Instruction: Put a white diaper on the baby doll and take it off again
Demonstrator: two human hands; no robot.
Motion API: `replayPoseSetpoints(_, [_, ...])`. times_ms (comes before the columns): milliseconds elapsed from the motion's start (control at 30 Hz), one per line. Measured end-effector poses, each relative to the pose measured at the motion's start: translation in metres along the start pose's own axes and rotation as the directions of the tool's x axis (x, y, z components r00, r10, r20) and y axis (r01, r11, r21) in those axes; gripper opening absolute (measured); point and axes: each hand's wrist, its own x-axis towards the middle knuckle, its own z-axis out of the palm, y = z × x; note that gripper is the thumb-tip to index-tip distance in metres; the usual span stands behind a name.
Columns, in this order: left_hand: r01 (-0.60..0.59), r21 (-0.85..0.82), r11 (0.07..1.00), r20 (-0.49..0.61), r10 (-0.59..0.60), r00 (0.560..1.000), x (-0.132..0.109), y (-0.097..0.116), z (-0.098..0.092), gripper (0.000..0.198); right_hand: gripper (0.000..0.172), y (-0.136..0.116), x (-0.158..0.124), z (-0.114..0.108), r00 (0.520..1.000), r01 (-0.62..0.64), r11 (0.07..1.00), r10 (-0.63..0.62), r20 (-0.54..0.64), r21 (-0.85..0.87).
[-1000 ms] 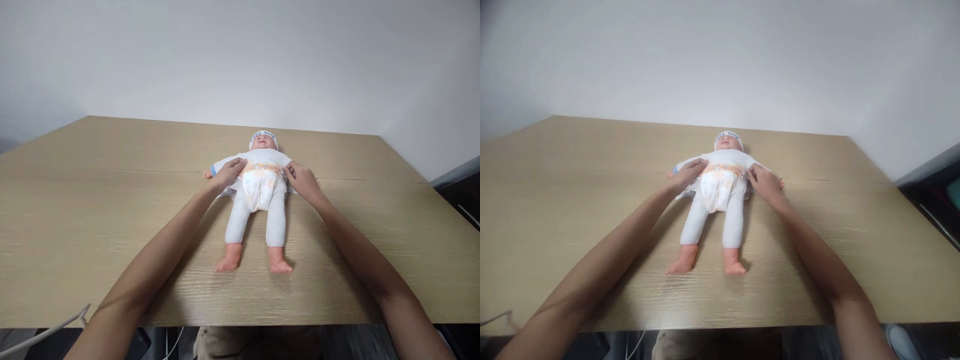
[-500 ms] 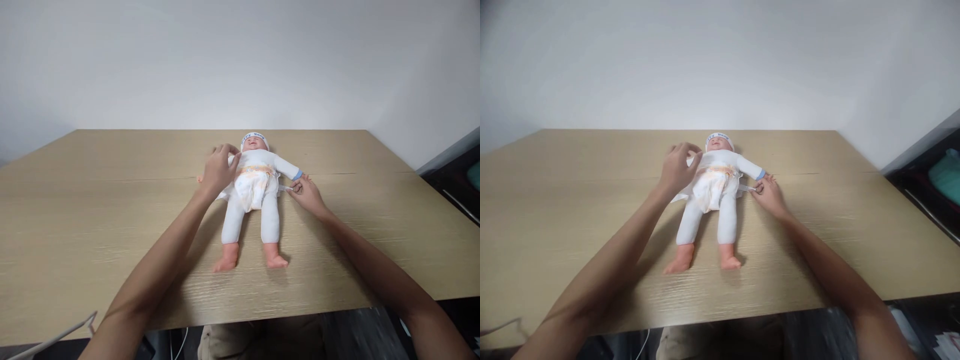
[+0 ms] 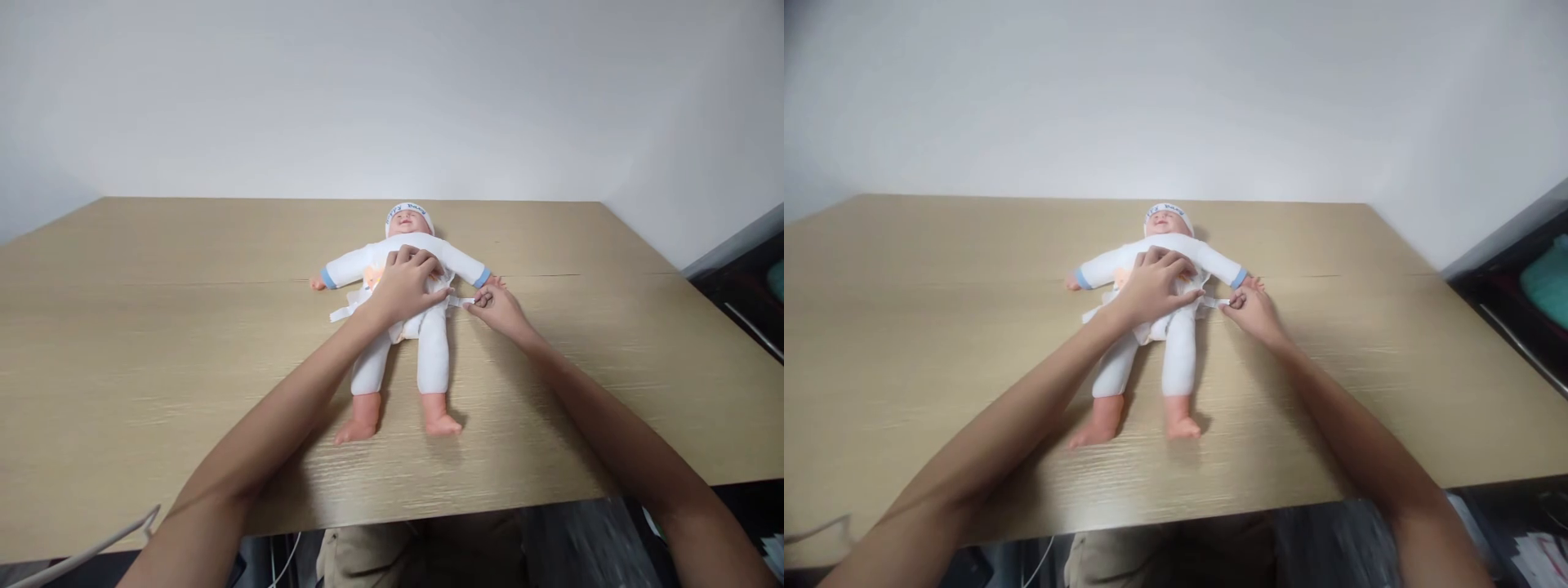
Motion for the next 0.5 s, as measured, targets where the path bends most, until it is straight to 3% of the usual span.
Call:
replayPoseSetpoints(233, [0.023,0.0,1.0,0.005,-0.023,1.0,0.001,0.001,0.003,0.041,0.028,-0.017,-0.003,-0.009,0.994,0.01,0.986,-0.027,0.106,0.166])
replayPoseSetpoints(367, [0.019,0.022,1.0,0.003,-0.019,1.0,0.001,0.002,0.004,0.04,0.039,-0.038,0.002,-0.008,0.989,0.024,0.961,-0.064,0.136,0.275])
replayPoseSetpoints(500, [0.024,0.037,0.999,-0.001,-0.024,1.0,0.001,0.005,0.005,0.036,0.039,-0.061,0.018,0.0,0.99,0.03,0.948,-0.072,0.121,0.316])
